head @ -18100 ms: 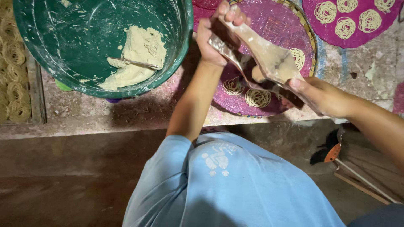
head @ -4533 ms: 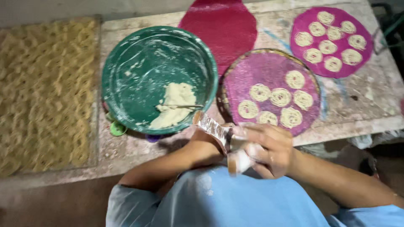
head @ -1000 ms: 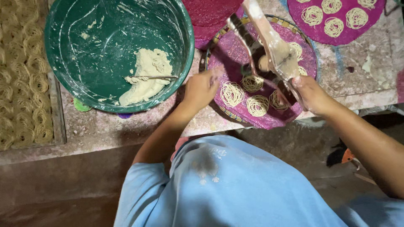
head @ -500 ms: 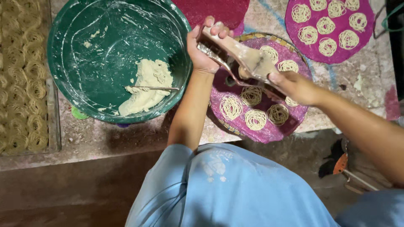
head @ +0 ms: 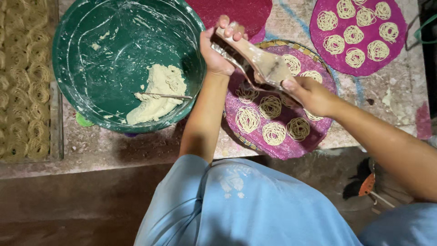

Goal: The person uses a manual noodle press to extrude dough into thin strands, forming small circular nests on a pink mat. The person repeatedly scoops dough from a green basin, presses it through the tool, and arranges the resulting noodles on the mat.

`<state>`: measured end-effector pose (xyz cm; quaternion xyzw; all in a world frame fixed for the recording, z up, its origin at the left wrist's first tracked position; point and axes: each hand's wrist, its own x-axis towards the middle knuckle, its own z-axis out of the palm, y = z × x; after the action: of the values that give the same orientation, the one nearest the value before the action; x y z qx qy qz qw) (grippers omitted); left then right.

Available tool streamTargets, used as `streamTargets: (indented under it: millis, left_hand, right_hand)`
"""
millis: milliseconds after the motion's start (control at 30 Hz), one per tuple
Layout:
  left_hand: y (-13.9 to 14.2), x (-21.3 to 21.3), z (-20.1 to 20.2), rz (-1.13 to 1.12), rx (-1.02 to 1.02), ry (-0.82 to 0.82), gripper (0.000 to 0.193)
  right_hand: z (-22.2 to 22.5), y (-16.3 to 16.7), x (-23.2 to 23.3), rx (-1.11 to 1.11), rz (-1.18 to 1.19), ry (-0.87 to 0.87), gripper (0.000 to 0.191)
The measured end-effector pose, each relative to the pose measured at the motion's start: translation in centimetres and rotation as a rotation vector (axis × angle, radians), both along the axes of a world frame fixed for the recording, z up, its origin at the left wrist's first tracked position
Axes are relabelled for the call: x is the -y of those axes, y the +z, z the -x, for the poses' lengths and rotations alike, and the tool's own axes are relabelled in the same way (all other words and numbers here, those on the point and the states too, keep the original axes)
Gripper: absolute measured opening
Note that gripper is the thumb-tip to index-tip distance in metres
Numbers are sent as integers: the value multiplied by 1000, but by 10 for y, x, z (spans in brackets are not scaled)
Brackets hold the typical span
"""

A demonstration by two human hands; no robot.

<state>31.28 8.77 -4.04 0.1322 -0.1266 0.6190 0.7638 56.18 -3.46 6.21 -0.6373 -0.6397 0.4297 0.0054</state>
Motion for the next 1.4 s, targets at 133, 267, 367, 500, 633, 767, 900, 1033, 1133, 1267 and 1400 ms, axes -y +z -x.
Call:
streamTargets:
  millis: [133,267,367,500,633,767,900,1033,1133,1267,1400]
  left_hand:
    - [-2,17,-1,53,-30,29,22]
    - [8,14,-23,55,82,5,21]
    - [20,-2,-22,21,81,-34,24]
    - [11,-5,-9,176,-312,-114,58]
    - [-28,9,-18,307,-1419,-260,72]
    - [-54,24,-7,238,-1427,-402,89]
    - [-51,55,5,4,-1600,48,60]
    - [-24,87,18,-249,-1687,307,64]
    - [2,76,11,-97,-1295,189,68]
    - [31,29,-26,171,-319,-216,74]
    - [33,3,-67,14,-22,-249,50]
  right_hand:
    - [-1,4,3,-27,114,-39,68]
    - [-13,17,-2,-3,20,-40,66]
    - [-15,13,-6,-91,-73,-94,54]
    - [-18,-1,-8,-164,-58,-60,56]
    - [-28,-12,-9,-306,-51,-78,54]
    - [-28,-23,-12,-280,-95,-96,57]
    - [-33,-31,-17,-250,-145,-152,60]
    - [-59,-34,-11,-267,-210,-119,68]
    - [-77,-33,-2,-382,-136,-87,75]
    - [-85,-20,4,-532,208,-5,74]
    - [-90,2,2,-398,294,-143,73]
